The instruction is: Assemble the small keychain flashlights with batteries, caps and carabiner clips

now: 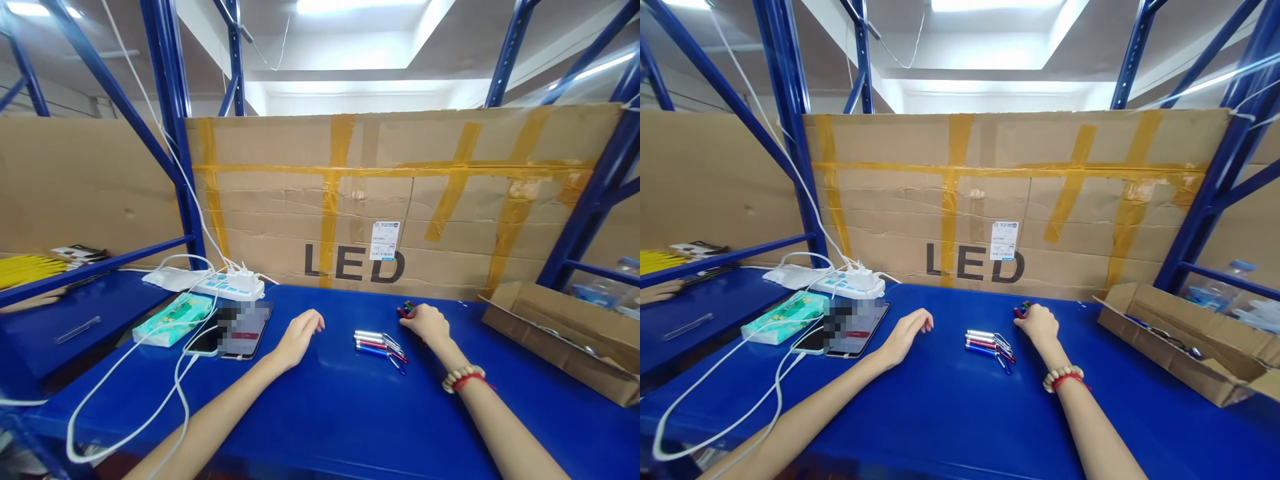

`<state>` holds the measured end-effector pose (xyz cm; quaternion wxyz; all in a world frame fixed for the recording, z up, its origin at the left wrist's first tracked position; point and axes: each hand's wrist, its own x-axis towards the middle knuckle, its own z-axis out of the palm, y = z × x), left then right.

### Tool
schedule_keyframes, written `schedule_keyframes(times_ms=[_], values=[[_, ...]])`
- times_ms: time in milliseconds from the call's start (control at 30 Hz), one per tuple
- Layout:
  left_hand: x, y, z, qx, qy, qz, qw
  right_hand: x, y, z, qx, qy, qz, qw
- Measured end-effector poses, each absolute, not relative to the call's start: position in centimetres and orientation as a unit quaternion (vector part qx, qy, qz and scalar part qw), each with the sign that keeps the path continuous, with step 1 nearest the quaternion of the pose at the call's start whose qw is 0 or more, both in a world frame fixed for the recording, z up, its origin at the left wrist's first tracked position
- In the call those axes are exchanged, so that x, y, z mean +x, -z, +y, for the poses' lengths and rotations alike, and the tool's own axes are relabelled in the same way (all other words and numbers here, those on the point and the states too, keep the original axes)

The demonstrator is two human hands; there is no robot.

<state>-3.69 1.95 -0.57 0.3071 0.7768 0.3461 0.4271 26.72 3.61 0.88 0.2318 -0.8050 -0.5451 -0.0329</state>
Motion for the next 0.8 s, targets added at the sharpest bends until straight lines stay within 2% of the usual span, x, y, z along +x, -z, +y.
schedule_keyframes(times_ms=[200,367,533,800], values=[[-3.7,0.2,1.3,0.81,-0.414,0.351,0.223,25.2,-2.9,2.9,-0.737,-0.009,-0.576,0.352],[-1.9,-0.6,-0.7,0.788,-0.443,0.357,0.235,20.9,-2.9,2.3,-0.558,-0.215,-0.592,0.54],[0.6,-1.4,0.2,0.756,-0.513,0.347,0.212,17.0,-1.7,1.3,-0.459,-0.353,-0.636,0.51],[-0.2,-0.4,1.9,0.788,-0.471,0.339,0.207,14.7,-0.9,-0.4,-0.424,-0.387,-0.694,0.434]])
